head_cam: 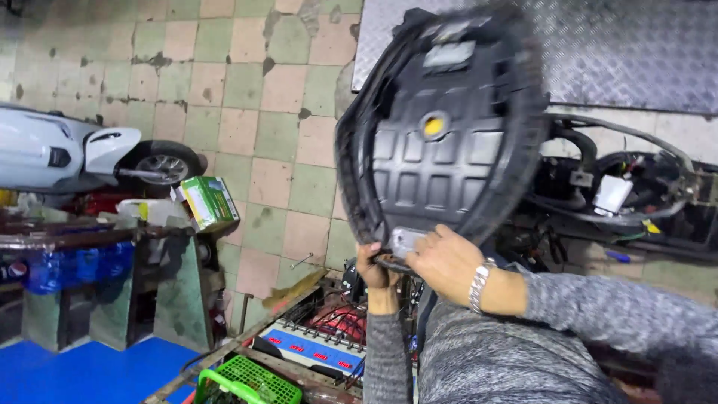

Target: The person is inspecting and disassembling the underside of a motorcycle seat using a screwdriver in a workshop environment.

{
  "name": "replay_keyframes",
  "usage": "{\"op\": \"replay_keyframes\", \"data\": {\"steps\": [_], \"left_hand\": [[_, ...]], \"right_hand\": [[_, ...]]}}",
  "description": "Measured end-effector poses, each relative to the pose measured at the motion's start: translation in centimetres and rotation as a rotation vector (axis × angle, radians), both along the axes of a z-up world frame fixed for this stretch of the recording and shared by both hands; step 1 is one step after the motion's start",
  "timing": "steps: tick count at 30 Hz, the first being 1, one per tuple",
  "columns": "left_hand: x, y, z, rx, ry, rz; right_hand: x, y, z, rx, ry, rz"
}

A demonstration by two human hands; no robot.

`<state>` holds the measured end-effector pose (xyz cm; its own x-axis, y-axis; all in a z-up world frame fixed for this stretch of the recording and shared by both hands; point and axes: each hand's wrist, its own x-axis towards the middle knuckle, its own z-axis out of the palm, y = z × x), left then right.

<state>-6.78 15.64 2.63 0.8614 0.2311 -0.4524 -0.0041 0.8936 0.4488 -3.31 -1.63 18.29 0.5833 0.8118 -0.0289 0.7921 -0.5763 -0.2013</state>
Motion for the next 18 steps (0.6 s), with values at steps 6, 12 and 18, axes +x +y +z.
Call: {"op": "replay_keyframes", "data": {"steps": [6, 12, 18], "left_hand": [[-3.6, 7.0, -5.1, 0.013, 0.213, 0.288], [0.1, 14.0, -1.1, 0.139, 0.305, 0.461], [11.3, 29.2, -6.4, 0.262, 0.376, 0.398]], "right_hand": [[3.0, 8.5, -4.0, -0.029, 0.14, 0.194], [8.8, 19.5, -5.9, -0.298, 0.363, 0.413], [19.4, 32.0, -9.3, -0.261, 0.464, 0.28]]}}
